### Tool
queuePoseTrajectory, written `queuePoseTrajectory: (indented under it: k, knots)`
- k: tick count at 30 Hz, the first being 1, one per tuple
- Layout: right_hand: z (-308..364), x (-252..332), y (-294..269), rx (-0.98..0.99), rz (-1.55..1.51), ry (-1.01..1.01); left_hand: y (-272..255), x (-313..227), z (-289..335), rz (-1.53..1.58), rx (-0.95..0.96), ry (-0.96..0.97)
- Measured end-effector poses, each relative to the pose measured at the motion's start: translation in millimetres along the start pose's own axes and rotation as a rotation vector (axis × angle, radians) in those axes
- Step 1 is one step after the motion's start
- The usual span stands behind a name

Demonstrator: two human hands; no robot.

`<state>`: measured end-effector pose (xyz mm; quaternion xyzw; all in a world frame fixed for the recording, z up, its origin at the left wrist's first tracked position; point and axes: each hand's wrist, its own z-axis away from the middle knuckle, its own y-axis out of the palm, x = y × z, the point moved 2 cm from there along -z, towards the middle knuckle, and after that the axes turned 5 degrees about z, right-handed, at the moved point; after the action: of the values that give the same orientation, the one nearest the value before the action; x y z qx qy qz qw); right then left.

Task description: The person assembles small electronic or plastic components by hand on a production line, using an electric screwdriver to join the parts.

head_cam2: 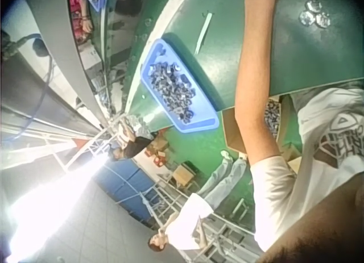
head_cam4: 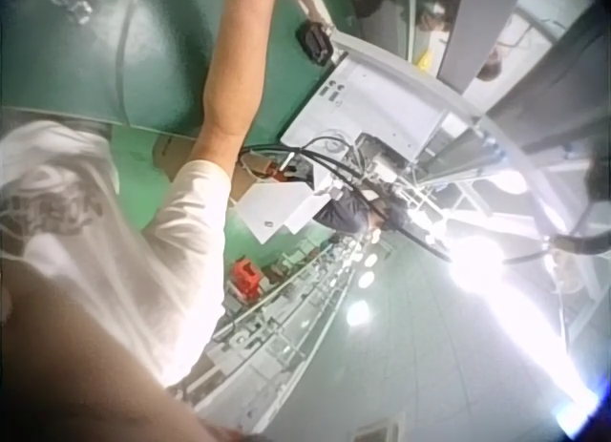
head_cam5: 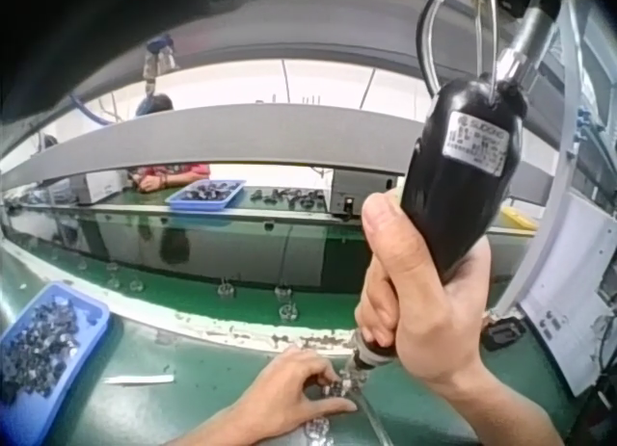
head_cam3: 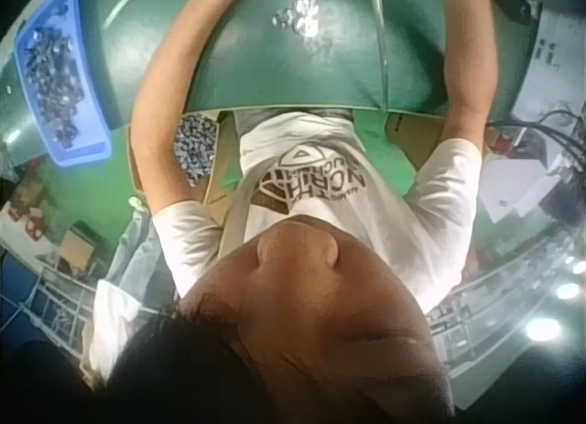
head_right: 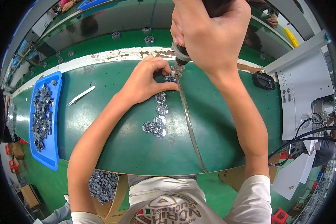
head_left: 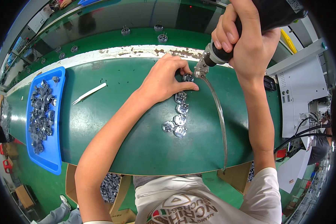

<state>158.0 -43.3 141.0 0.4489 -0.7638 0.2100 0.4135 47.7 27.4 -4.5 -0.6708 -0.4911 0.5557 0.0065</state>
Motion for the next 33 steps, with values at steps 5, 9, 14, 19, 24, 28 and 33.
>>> queuePoseTrajectory:
  k: [5,9,14,19,24,28,33]
  knots:
    - [-5.0,-2.9,0.3,0.023,-0.007,-0.012,-0.1,-1.4,-0.7,0.003,-0.001,-0.014]
    - [-13.6,-11.5,2.0,0.069,-0.016,-0.034,-1.0,-1.7,-1.8,-0.007,0.022,-0.055]
    - [-12.7,-9.8,3.6,0.096,-0.044,-0.008,-0.8,-3.4,-3.0,-0.01,0.018,-0.065]
    - [-9.0,-6.8,-0.9,0.106,-0.049,-0.006,-0.8,-2.9,-2.8,0.0,0.023,-0.091]
    - [-1.7,30.6,-0.5,-0.077,0.052,-0.104,-8.3,-4.5,-0.4,-0.025,0.158,-0.039]
    - [0.2,52.3,-6.9,-0.235,0.037,0.06,-21.0,-8.6,-1.8,-0.039,0.266,0.11]
    - [-8.3,43.9,-17.1,-0.135,0.086,-0.063,-42.7,-0.8,-31.5,0.053,0.144,-0.191]
